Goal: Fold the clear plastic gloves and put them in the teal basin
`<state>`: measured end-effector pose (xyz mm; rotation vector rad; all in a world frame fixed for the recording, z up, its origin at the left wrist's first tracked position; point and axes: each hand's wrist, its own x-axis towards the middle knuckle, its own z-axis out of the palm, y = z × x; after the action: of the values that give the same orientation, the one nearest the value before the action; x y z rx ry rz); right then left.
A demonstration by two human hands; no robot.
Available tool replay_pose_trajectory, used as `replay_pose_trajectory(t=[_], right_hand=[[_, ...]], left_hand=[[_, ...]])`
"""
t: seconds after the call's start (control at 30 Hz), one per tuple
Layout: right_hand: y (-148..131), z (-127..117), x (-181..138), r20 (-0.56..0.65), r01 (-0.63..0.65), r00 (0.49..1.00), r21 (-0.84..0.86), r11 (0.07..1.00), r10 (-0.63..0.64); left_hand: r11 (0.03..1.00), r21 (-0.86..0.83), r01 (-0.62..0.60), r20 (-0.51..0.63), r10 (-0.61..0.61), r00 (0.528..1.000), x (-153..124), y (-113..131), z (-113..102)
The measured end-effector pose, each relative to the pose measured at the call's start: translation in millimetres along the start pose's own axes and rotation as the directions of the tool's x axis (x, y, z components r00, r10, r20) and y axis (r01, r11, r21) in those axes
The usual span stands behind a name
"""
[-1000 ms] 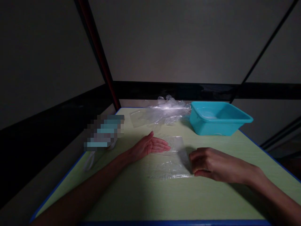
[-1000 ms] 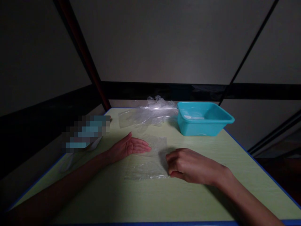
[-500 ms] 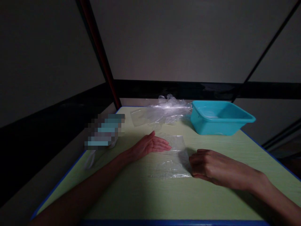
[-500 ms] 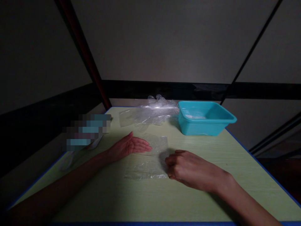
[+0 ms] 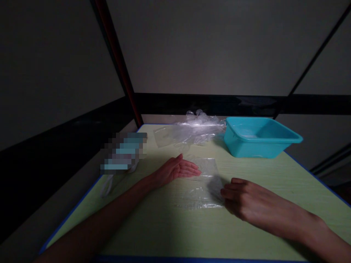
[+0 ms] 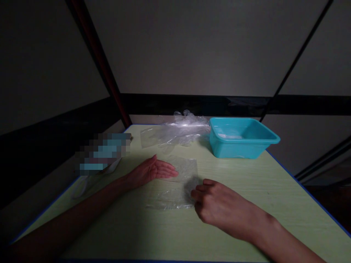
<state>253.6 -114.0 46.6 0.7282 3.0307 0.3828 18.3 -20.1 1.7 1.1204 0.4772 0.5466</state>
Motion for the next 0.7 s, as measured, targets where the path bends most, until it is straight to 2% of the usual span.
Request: replay_pose_trajectory(t=[0.2, 0.33, 0.47, 0.6, 0.7], right_hand=[[2, 2, 1, 0.032, -0.004, 0.999, 0.008, 1.000, 0.003], [4, 4, 0, 0.012, -0.002, 1.000, 0.040, 0.999, 0.002], [6, 6, 0, 0.000, 0.009, 1.000, 0.062, 0.998, -0.009], [8, 5, 1, 0.023, 0.007, 1.000, 0.062, 0.998, -0.009], [9, 3, 2, 0.058, -0.015, 0.998, 0.130, 0.991, 0.008]], left_hand=[[0.997, 0.062, -0.041, -0.007, 0.042, 0.999, -2, -2, 0], [0.969, 0.236, -0.077, 0.002, 0.078, 0.997, -4, 1, 4], [0.847, 0.523, -0.094, 0.059, 0.074, 0.996, -8, 4, 10], [0.715, 0.689, -0.117, 0.101, 0.065, 0.993, -12, 7, 17], [0.589, 0.789, -0.174, 0.141, 0.102, 0.985, -14, 9, 20]])
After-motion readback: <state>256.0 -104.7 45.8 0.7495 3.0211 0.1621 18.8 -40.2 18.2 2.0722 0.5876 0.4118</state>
